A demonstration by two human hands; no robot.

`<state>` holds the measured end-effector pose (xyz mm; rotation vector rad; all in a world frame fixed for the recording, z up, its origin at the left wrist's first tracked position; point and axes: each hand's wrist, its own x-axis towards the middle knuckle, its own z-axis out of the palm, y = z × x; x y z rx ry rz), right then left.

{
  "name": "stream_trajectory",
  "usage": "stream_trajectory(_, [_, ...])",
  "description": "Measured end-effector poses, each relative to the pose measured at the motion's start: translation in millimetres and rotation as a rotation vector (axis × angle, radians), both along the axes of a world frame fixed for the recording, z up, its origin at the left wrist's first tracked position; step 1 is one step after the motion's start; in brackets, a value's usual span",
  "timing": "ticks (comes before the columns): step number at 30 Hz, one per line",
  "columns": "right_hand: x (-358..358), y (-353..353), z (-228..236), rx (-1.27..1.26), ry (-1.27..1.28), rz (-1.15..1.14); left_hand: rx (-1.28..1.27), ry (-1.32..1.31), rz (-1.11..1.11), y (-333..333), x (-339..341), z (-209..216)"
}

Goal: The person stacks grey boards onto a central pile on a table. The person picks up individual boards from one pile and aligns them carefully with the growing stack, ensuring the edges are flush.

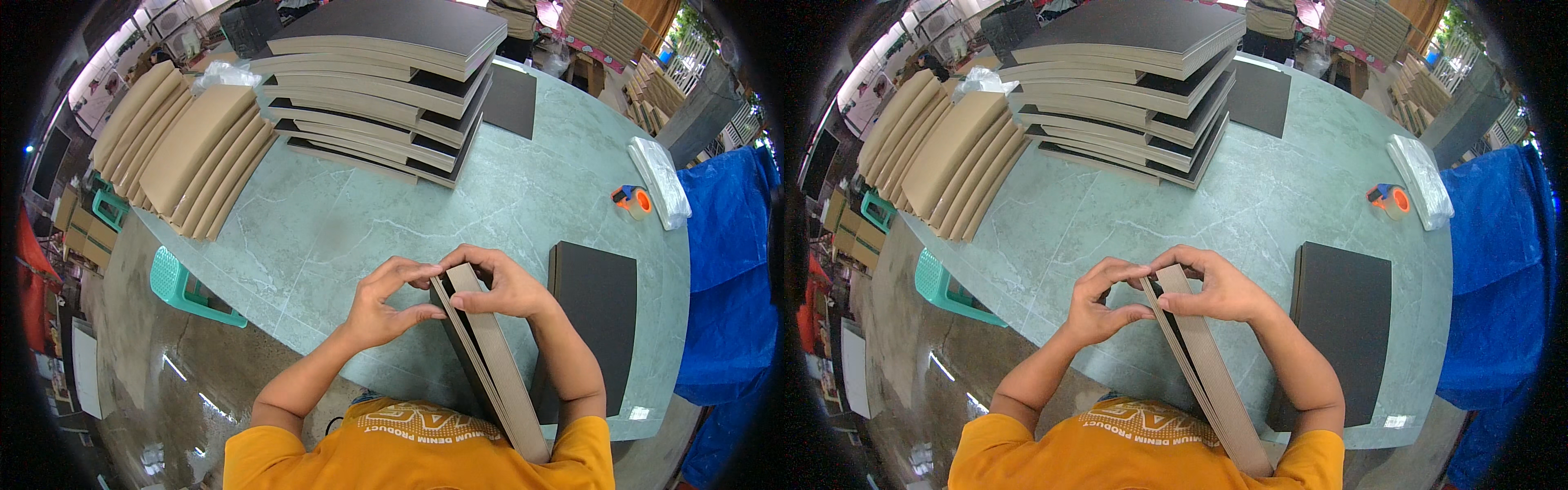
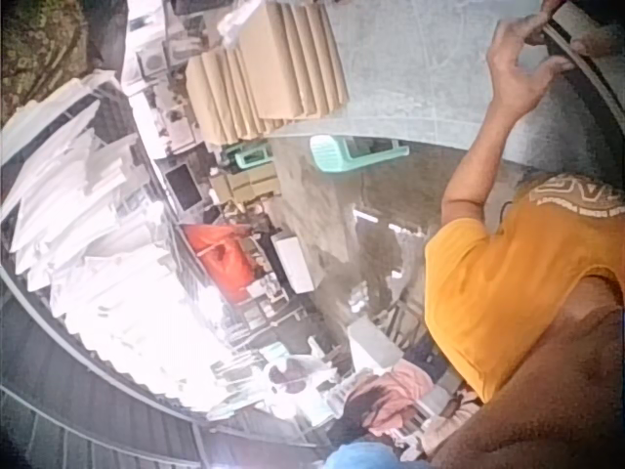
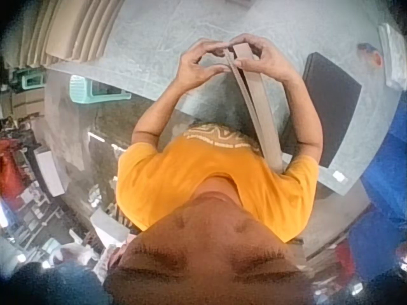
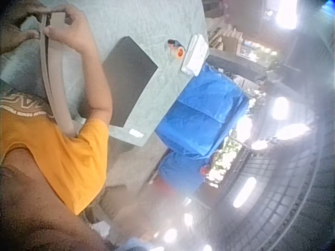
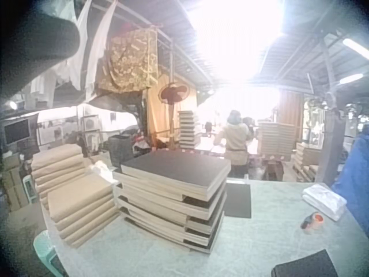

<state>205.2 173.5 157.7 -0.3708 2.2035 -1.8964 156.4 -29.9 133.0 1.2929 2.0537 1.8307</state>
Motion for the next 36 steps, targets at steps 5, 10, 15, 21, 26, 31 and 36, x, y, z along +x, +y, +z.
stream_trajectory(5, [3,0,5,0.017,-0.026,-0.056,0.235,-0.456,-0.211,-3,-1,-4])
stream_trajectory(10, [6,-1,5,-0.03,-0.111,-0.098,0.105,-0.523,-0.163,4,10,11])
stream_trajectory(15, [7,-1,11,-0.069,-0.134,-0.084,-0.045,-0.411,-0.163,-2,6,19])
stream_trajectory(21, [6,1,7,-0.092,-0.145,-0.071,0.037,-0.44,-0.179,-1,6,14])
stream_trajectory(26, [7,0,9,-0.105,-0.159,-0.086,0.033,-0.45,-0.175,-2,6,14])
stream_trajectory(31, [7,2,7,-0.099,-0.152,-0.094,0.048,-0.465,-0.186,-2,7,13])
stream_trajectory(36, [7,1,2,-0.131,-0.145,-0.131,0.083,-0.479,-0.196,-1,7,10])
